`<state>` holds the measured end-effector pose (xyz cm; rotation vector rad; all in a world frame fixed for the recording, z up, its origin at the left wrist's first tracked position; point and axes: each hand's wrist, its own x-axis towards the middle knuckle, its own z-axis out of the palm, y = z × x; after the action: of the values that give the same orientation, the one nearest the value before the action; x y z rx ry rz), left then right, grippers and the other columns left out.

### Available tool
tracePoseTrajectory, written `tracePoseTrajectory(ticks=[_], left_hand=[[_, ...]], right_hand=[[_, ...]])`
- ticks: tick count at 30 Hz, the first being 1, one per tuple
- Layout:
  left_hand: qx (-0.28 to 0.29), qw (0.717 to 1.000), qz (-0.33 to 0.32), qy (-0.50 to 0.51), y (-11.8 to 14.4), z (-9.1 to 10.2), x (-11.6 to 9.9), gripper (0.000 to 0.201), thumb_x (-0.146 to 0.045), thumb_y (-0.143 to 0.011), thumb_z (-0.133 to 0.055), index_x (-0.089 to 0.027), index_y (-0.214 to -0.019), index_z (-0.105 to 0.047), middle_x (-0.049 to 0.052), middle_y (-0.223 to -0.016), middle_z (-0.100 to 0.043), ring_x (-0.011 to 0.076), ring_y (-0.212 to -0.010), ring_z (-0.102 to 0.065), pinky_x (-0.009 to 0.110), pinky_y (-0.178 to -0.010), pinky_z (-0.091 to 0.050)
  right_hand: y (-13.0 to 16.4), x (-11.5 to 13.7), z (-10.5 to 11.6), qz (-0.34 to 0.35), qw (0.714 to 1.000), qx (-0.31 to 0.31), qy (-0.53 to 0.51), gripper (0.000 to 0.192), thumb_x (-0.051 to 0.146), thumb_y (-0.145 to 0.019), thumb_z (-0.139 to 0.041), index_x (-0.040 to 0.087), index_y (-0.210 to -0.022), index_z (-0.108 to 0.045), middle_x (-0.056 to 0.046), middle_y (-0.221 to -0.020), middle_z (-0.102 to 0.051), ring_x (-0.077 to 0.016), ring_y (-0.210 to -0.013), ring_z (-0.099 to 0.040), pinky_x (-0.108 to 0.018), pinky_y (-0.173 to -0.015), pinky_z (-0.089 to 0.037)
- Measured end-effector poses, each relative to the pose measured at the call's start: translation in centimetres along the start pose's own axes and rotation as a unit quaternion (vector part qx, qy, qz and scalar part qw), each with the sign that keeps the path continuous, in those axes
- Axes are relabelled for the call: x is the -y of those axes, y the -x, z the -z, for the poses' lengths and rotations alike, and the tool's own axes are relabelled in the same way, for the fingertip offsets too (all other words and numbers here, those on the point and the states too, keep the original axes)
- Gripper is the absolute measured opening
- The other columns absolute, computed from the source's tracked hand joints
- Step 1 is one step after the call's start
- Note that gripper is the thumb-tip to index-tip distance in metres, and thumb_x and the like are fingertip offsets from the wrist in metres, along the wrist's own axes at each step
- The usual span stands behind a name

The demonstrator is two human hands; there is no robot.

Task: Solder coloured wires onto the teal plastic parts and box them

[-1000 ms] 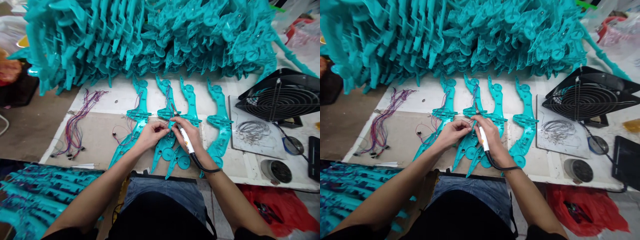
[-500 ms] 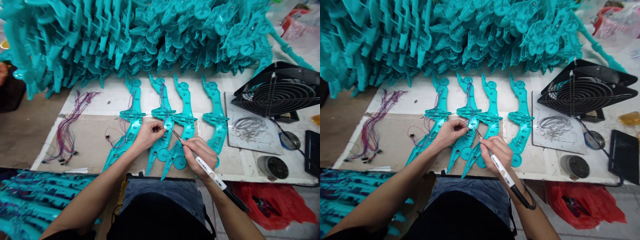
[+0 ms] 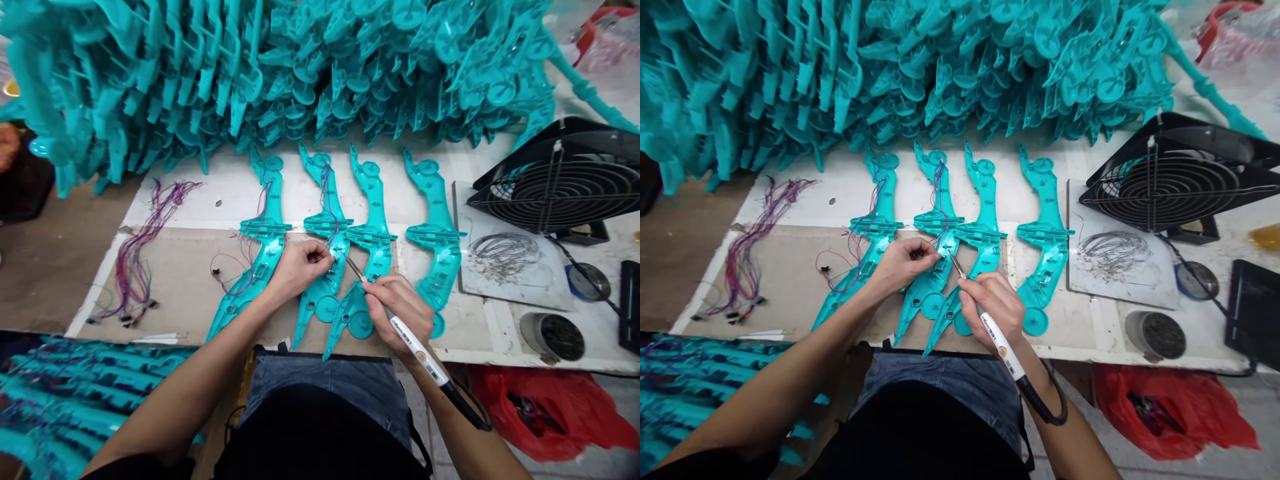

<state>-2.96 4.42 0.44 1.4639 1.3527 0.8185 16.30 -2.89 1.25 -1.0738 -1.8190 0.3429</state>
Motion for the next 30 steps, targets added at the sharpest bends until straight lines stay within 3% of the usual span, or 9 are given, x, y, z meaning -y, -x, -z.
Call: tracePoseTrajectory(ticks=[17,30], left_hand=[[0.001,1.000,-0.013,-0.001,0.01,-0.08,0.12,0.013,-0.026,-0.070,-0.061,-0.015,-0.063,-0.061,-0.002,-0.058,-0.057,0.0095,-0.055,-0.045,0.022,-0.052,-0.035],[0.000,1.000,-0.010,0.009,-0.04,-0.19,0.16,0.014,-0.027,-0.068,-0.061,-0.014,-0.063,-0.062,-0.002,-0.057,-0.056,0.0087,-0.055,-0.043,0.021,-0.051,-0.034]], right_hand=[[0.04,-0.11,-0.33,0.073,0.997,0.023,0.016,0.032,0.005,-0.077,-0.063,0.021,-0.105,-0.064,-0.002,-0.071,-0.059,-0.0168,-0.075,-0.060,-0.032,-0.068,-0.055],[0.28,-0.05,-0.16,0.066,0.997,-0.010,0.024,0.031,0.006,-0.078,-0.064,0.021,-0.105,-0.065,-0.003,-0.075,-0.062,-0.0160,-0.077,-0.060,-0.031,-0.068,-0.056]])
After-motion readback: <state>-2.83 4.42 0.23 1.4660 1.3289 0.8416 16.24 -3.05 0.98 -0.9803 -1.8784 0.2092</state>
